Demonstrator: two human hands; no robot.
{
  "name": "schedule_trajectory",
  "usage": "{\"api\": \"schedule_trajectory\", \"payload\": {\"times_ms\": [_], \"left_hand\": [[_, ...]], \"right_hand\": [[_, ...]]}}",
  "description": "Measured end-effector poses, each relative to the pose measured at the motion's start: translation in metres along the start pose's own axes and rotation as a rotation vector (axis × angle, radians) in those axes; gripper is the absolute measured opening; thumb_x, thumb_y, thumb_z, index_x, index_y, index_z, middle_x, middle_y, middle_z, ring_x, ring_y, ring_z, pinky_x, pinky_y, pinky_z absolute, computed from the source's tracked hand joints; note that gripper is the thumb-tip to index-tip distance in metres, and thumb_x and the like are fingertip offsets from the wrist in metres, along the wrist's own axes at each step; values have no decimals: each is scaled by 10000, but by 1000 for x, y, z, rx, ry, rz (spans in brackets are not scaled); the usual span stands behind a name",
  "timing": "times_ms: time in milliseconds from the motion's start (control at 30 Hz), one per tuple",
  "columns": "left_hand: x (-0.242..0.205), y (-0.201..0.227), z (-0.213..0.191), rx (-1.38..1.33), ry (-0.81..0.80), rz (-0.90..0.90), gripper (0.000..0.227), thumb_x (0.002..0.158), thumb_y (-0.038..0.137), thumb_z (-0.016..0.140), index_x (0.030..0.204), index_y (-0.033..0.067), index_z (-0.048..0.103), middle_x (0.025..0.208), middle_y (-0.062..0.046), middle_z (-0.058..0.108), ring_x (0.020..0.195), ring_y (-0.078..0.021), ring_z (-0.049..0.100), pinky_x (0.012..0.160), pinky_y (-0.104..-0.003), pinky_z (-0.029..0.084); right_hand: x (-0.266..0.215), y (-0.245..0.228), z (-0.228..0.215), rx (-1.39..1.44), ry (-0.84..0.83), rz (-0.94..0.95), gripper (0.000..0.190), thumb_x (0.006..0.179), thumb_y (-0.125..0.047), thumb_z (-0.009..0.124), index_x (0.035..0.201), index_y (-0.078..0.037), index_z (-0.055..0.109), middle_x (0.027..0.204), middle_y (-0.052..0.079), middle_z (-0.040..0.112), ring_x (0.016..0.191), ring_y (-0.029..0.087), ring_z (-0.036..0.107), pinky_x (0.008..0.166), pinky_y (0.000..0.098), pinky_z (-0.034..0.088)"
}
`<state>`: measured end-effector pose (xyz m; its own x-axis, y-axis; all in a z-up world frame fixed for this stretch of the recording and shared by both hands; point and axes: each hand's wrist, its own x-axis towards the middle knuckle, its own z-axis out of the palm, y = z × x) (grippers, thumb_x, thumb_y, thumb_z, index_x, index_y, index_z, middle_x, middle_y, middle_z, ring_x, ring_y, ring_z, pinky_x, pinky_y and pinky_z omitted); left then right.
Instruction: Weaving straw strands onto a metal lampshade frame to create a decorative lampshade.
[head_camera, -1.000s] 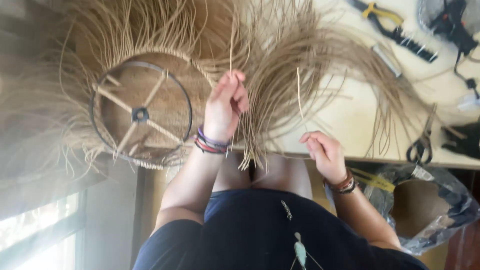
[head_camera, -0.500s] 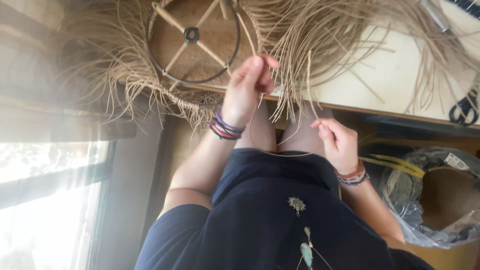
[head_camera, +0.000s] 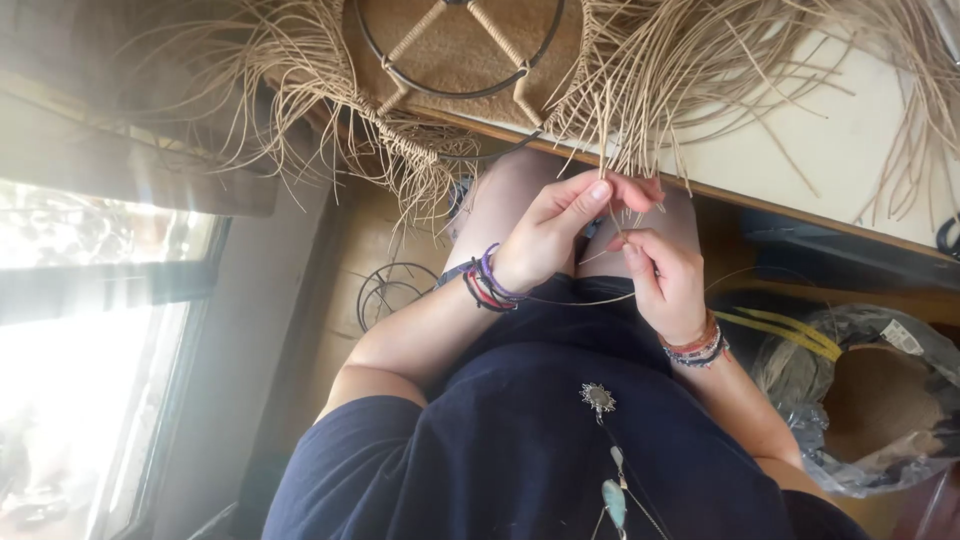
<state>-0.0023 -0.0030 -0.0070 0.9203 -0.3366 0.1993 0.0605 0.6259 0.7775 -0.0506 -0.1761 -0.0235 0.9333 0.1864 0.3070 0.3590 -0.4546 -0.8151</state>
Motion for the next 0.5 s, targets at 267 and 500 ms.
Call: {"api": "schedule_trajectory", "payload": {"times_ms": [267, 500], "left_hand": [[26, 16, -44, -239, 211, 128, 357, 1104, 317, 495, 964, 24, 644, 1147, -184, 701, 1061, -317, 726, 956, -468, 583], [39, 17, -92, -307, 292, 215, 274, 1083, 300, 468, 925, 91, 547, 1030, -121, 674, 823, -201, 733, 781, -349, 635]], "right_hand": [[-10, 38, -15, 443, 4, 374, 255, 1112, -137, 450, 1020, 7, 639, 544, -5, 396, 457, 66, 340, 428, 209, 304], [-12, 71, -46, 62, -562, 277, 219, 1004, -168, 624, 1120, -92, 794, 978, 27, 730, 901, 121, 678, 897, 248, 505]]}}
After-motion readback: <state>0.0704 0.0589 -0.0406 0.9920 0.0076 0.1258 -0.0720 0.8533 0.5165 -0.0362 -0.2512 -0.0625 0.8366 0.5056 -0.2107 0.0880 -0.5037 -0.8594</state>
